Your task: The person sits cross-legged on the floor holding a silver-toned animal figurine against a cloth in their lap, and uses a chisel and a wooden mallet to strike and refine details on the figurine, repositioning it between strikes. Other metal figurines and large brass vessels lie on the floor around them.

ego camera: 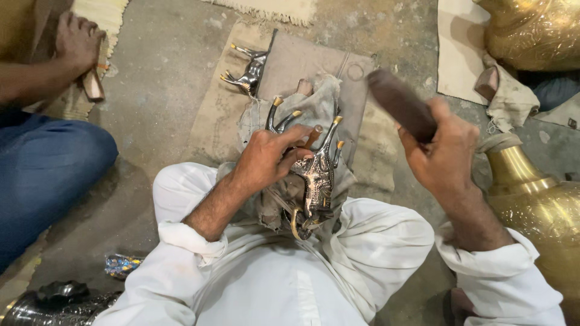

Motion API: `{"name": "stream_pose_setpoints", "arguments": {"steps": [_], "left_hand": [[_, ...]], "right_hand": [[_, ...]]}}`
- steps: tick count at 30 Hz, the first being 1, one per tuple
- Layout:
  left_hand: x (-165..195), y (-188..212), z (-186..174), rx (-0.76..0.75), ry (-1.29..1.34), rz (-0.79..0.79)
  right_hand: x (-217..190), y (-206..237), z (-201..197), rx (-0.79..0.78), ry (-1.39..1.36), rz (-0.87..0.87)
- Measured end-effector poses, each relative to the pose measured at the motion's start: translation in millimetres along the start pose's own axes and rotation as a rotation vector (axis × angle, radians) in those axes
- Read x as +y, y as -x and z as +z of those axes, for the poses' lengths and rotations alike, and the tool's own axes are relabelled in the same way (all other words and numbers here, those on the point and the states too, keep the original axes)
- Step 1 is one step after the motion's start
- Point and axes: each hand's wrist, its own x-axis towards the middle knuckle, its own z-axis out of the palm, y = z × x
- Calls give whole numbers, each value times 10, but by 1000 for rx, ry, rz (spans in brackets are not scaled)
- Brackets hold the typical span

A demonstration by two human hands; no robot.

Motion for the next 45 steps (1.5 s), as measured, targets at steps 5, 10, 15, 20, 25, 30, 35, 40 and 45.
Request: {"name": "stream_pose_setpoints", "arguments": {"steps": [5,10,15,20,25,30,35,40,45], "left_hand": [[18,21,1,38,36,25],[0,-167,-127,-49,217,25],[7,-508,-172,-495,32,203],[25,-599,-158,-600,-66,320],[10,-585,-116,-609,-97,335],[-13,-592,-99,-597,-135,343],[-39,-600,-78,-607,-146,345],[-61,-603,-57,-590,-147,363],[-57,-595,-89,-602,-75,345]], "right_hand": [[10,48,3,-114,436,-171],[260,326,162,-413,-24,305],[362,917,567,-360,-684,508],[201,1236,693,-128,-353,508],[33,1200,600,249,-301,357],[53,1064,463,148,65,223],[67,988,420,82,-15,422],[115,1032,490,171,-146,218],[173,1142,585,123,154,122]]}}
